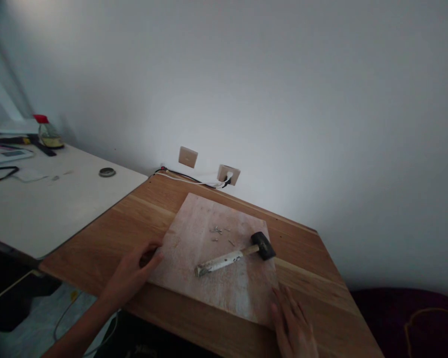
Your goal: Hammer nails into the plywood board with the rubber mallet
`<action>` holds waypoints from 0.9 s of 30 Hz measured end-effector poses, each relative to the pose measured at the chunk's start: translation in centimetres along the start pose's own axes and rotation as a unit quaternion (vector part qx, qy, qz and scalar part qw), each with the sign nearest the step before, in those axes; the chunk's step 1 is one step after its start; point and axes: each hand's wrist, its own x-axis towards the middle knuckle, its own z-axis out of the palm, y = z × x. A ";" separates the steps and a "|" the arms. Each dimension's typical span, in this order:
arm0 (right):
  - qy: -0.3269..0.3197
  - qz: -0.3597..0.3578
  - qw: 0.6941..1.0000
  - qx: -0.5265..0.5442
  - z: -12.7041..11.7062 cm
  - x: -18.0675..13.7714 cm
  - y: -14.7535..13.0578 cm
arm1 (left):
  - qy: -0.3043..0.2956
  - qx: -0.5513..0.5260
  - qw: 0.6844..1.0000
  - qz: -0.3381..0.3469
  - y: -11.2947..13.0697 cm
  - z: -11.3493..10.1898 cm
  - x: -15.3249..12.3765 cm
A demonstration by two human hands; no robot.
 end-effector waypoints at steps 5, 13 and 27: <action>-0.019 -0.055 0.998 -0.007 1.2 0.5 -3.6 | 0.044 0.015 0.998 -0.039 -0.2 -3.7 1.4; -0.025 -0.129 0.991 0.020 4.0 2.9 -12.3 | 0.144 0.126 0.977 -0.094 -2.0 -11.6 4.6; -0.015 -0.141 0.990 0.024 5.9 4.3 -18.0 | 0.152 0.300 0.941 -0.042 -5.4 -16.3 5.3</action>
